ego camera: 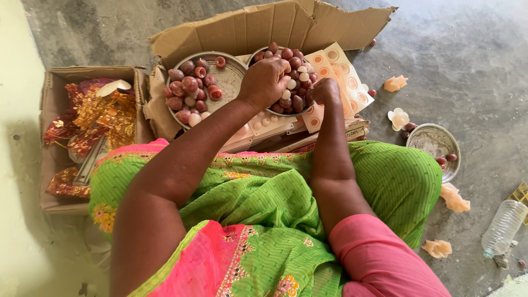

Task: The person sits on the floor and assembles small round candies by placing white centers into hollowed brown shells. The person transfers the assembled candies from a metal tray into a larger bowl, handling them one at a time.

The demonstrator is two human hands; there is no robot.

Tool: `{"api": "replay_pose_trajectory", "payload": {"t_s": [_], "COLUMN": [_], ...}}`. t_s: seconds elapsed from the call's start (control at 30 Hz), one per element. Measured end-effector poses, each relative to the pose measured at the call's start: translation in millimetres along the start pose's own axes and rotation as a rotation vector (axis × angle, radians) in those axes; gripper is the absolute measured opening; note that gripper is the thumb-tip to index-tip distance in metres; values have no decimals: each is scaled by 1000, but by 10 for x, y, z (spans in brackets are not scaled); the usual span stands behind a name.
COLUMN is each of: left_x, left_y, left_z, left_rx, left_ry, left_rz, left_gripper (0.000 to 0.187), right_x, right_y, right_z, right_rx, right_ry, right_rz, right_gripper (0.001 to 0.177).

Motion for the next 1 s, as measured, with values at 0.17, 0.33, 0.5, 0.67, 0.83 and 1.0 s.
{"api": "replay_pose_trajectory", "payload": {"t_s": [0.17, 0.33, 0.5, 0.67, 0.83, 1.0], "left_x": [110, 331, -137, -499, -462, -436], "left_y": [-137, -585, -1330, -1923, -2241, -2523], "left_z": [128, 1046, 1702, 2218, 2541, 2788], "left_rx": [58, 609, 835, 903, 905, 1054], "left_ry": [64, 299, 290, 276, 269, 108], "left_rz": [-37, -241, -181, 35, 109, -56], "left_gripper": [12, 13, 39, 51, 65, 68], "right_x": [291, 475, 566, 378, 241, 476], "right_y": [28, -193, -706, -1237, -1493, -1902], "right_z": [-106, -361, -350, -319, -274, -262], "right_rx": [34, -5, -42, -371, -479, -550], "right_ry": [-336, 64, 44, -16, 47, 30], "right_rz": [-135, -121, -115, -319, -344, -578], "right_gripper": [28, 40, 39, 19, 16, 11]}}
Point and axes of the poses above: each hand's wrist, its own y-axis towards the middle knuckle, its own z-axis out of the palm, x = y × z, the point moved 10 cm from there along y, towards the middle knuckle, and after that the axes turned 11 degrees about y, right-handed, at the moved point
